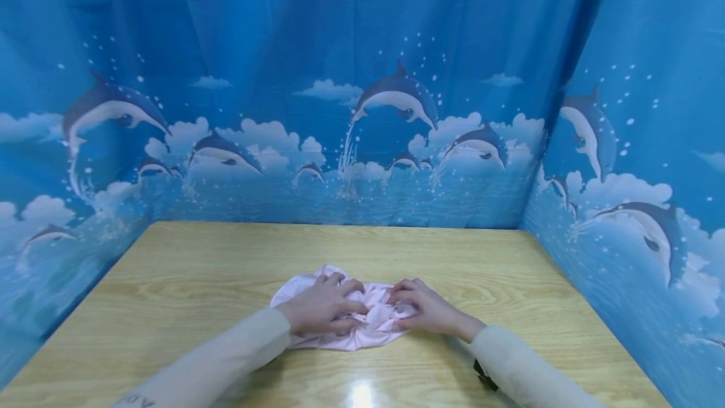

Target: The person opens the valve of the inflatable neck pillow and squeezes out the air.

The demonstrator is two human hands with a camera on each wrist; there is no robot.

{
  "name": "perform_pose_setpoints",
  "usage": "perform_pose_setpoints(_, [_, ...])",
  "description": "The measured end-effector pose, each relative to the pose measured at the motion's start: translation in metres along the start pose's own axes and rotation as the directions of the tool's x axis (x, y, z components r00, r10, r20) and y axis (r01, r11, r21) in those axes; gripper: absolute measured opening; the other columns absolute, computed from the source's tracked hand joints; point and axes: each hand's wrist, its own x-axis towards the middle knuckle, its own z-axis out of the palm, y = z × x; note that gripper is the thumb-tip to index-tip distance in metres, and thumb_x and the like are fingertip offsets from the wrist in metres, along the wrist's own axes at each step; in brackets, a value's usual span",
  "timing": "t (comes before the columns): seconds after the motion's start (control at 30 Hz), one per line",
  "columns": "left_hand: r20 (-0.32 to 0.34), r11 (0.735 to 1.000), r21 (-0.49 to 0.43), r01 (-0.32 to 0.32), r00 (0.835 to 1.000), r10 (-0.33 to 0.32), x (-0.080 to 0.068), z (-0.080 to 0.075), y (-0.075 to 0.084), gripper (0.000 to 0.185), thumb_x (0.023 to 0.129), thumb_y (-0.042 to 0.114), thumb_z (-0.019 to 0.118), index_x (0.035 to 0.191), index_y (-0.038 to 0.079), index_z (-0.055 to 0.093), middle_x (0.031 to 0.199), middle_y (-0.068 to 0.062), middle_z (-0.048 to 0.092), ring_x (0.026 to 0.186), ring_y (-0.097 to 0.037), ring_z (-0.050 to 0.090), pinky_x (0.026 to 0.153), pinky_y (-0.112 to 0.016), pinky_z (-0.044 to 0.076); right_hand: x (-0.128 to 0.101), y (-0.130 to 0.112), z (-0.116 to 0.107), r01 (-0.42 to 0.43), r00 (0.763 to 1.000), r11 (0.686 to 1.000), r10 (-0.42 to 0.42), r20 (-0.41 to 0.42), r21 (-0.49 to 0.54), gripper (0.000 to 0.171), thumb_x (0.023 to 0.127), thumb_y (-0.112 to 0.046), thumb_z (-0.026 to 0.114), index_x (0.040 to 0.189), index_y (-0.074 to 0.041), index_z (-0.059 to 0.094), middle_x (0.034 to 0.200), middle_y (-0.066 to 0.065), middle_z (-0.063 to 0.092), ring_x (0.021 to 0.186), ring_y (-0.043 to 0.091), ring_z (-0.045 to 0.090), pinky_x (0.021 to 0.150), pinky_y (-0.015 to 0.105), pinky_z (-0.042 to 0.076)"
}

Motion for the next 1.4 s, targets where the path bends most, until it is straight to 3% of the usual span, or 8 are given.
perform_pose_setpoints(0.17, [-0.003,0.999,0.036,-0.001,1.0,0.001,0.0016,0.0036,-0.0001,0.037,0.092,0.053,0.037,0.126,0.043,0.047,0.132,0.002,0.044,0.112,-0.027,0.046,0.088,-0.054,0.042,0.0002,-0.0015,0.0002,-0.02,1.0,1.0,0.02,0.012,0.007,0.032,0.075,-0.034,0.071,0.101,-0.017,0.065,0.114,0.004,0.057,0.104,0.022,0.049,0.09,0.042,0.042])
perform_pose_setpoints(0.4, [0.008,0.996,0.085,-0.01,1.0,0.01,0.0024,0.0064,0.0003,0.052,0.093,0.054,0.032,0.142,0.044,0.019,0.133,0.002,0.044,0.111,-0.026,0.048,0.091,-0.054,0.041,-0.0009,-0.0011,0.0023,-0.031,1.0,1.0,0.031,0.004,0.0,0.032,0.074,-0.034,0.072,0.1,-0.016,0.065,0.114,0.003,0.057,0.104,0.022,0.049,0.09,0.043,0.043])
perform_pose_setpoints(0.53, [0.007,0.994,0.1,-0.042,0.999,0.042,0.0026,0.0063,0.0006,0.05,0.094,0.051,0.034,0.14,0.05,0.014,0.133,0.001,0.044,0.109,-0.025,0.049,0.087,-0.052,0.044,-0.0007,-0.0023,0.0015,-0.037,0.999,0.999,0.037,0.01,0.012,0.033,0.073,-0.032,0.073,0.1,-0.016,0.065,0.115,0.004,0.057,0.105,0.022,0.049,0.09,0.043,0.042])
perform_pose_setpoints(0.83, [0.065,0.994,0.093,-0.06,0.996,0.054,0.0028,0.0011,0.0029,0.046,0.096,0.04,0.037,0.135,0.056,0.021,0.137,-0.004,0.04,0.109,-0.028,0.049,0.087,-0.053,0.043,-0.0001,-0.0039,-0.0004,-0.063,0.998,0.998,0.063,0.026,0.03,0.033,0.073,-0.032,0.074,0.1,-0.017,0.065,0.116,0.003,0.056,0.105,0.021,0.048,0.091,0.043,0.041])
perform_pose_setpoints(1.17, [0.057,0.99,0.114,-0.078,0.996,0.072,0.0032,-0.0004,0.004,0.042,0.094,0.052,0.033,0.135,0.054,0.025,0.136,-0.004,0.04,0.107,-0.027,0.049,0.086,-0.052,0.043,-0.0003,-0.0017,-0.0011,-0.086,0.995,0.996,0.084,0.047,0.022,0.034,0.074,-0.036,0.071,0.102,-0.018,0.064,0.118,0.001,0.055,0.107,0.021,0.047,0.092,0.043,0.041])
perform_pose_setpoints(1.4, [0.053,0.993,0.103,-0.066,0.997,0.061,0.0034,-0.0014,0.0047,0.042,0.094,0.047,0.039,0.134,0.053,0.03,0.132,-0.003,0.042,0.105,-0.026,0.049,0.085,-0.052,0.043,0.0001,-0.0032,-0.0009,-0.092,0.995,0.995,0.091,0.049,0.026,0.033,0.075,-0.036,0.071,0.102,-0.019,0.064,0.118,0.001,0.055,0.107,0.021,0.047,0.092,0.043,0.041])
